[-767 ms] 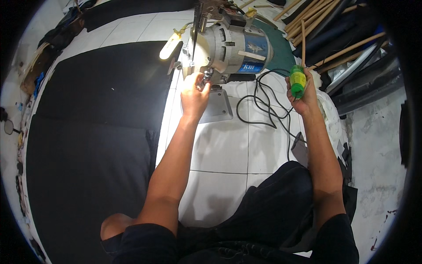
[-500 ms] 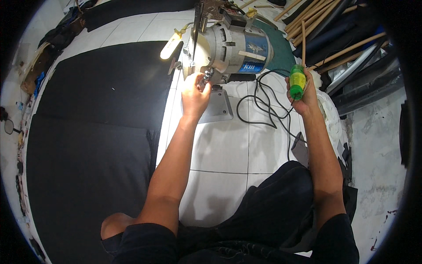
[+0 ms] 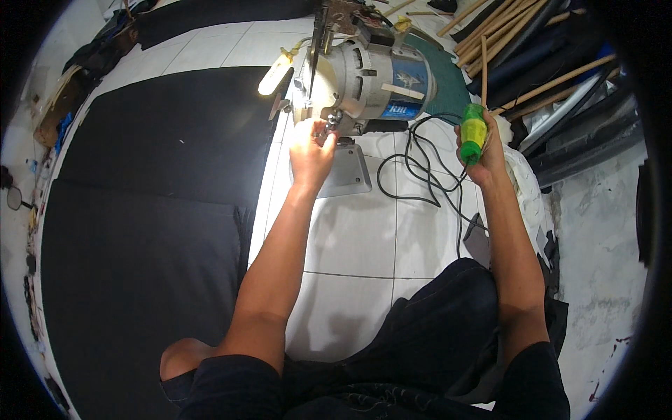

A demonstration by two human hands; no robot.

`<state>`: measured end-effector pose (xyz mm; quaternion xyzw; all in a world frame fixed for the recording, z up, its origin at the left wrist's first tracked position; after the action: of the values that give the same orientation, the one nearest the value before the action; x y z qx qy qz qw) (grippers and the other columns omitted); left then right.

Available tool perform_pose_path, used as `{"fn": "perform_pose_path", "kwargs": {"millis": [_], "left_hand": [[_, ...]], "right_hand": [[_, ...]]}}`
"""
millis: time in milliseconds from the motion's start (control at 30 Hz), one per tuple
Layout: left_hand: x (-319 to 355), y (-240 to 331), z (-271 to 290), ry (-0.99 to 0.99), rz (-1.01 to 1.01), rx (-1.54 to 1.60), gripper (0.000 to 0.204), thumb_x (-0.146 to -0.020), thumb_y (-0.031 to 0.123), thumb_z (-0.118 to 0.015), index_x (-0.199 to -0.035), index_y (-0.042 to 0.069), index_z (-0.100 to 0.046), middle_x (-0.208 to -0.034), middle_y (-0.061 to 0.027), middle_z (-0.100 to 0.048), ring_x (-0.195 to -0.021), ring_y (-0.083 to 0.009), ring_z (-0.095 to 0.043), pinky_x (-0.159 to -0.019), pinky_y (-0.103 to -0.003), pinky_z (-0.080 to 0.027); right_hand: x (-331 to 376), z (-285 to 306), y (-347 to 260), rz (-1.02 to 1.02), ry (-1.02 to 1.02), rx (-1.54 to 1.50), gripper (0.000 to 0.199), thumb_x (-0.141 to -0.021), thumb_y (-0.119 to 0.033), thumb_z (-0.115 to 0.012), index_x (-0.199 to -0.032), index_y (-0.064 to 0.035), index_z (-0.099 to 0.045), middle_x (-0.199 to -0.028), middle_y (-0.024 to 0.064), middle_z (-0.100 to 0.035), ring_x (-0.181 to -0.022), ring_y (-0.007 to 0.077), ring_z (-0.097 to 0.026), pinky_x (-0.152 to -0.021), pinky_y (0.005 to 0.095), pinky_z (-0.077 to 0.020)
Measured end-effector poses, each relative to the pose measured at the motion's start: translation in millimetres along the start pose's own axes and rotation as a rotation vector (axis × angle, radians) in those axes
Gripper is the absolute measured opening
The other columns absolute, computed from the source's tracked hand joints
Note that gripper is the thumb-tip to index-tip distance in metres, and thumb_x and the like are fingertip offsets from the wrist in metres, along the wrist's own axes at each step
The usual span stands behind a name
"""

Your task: The person untangles a power cable, retrieves a plastic bottle of liquid from a box, and applies the liquid to the internal mechanisms of an industrial fabric cutting machine.

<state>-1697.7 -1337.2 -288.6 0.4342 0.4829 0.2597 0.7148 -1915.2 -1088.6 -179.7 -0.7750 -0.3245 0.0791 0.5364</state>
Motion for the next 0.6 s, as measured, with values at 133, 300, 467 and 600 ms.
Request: {"fn": "perform_pose_path", "kwargs": {"millis": [133, 300, 467, 600], "left_hand": [[-0.9, 0.7, -1.9, 0.018, 0.034, -0.037, 0.027, -0.075, 0.007, -0.076, -0.097, 0.002, -0.061, -0.093, -0.0126, -0.064, -0.087, -0.0286, -0.064, -0.078, -0.037, -0.052], [-1.3, 4.7, 0.2, -0.004, 0.006, -0.038, 0.028, -0.077, 0.008, -0.075, -0.101, 0.002, -0.062, -0.095, -0.0121, -0.065, -0.084, -0.0270, -0.065, -0.075, -0.037, -0.052], [3.5, 7.0, -0.2, -0.082, 0.071, 0.030, 0.027, -0.081, 0.010, -0.073, -0.105, 0.003, -0.063, -0.096, -0.0113, -0.064, -0.072, -0.0208, -0.066, -0.066, -0.033, -0.052], [2.9, 5.2, 1.7, -0.085, 0.063, -0.054, 0.027, -0.082, 0.010, -0.073, -0.105, 0.003, -0.062, -0.095, -0.0107, -0.063, -0.066, -0.0189, -0.065, -0.063, -0.033, -0.052]], "right_hand": [[-0.3, 2.7, -2.1, 0.031, -0.003, 0.029, 0.044, -0.086, -0.051, -0.065, -0.102, -0.0112, -0.057, -0.083, 0.0127, -0.064, -0.070, 0.0206, -0.063, -0.063, 0.0324, -0.0533], [0.8, 0.8, -2.2, 0.033, 0.022, 0.028, 0.044, -0.087, -0.051, -0.065, -0.103, -0.0112, -0.056, -0.083, 0.0124, -0.064, -0.070, 0.0208, -0.063, -0.063, 0.0326, -0.0534], [3.3, -3.2, -2.6, 0.051, 0.018, 0.039, 0.044, -0.087, -0.051, -0.064, -0.103, -0.0113, -0.056, -0.083, 0.0127, -0.064, -0.069, 0.0207, -0.063, -0.062, 0.0322, -0.0535], [3.7, -5.2, -2.4, 0.045, 0.010, 0.046, 0.044, -0.088, -0.051, -0.063, -0.103, -0.0113, -0.056, -0.081, 0.0132, -0.064, -0.067, 0.0209, -0.063, -0.060, 0.0321, -0.0533]]}}
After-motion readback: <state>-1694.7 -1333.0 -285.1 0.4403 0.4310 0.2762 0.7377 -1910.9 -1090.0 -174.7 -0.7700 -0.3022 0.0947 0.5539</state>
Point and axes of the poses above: each hand's wrist, its own x-axis away from the middle knuckle, its own z-axis out of the back of the hand, y = z × x, the point moved 5 cm from there along -x, towards the middle knuckle
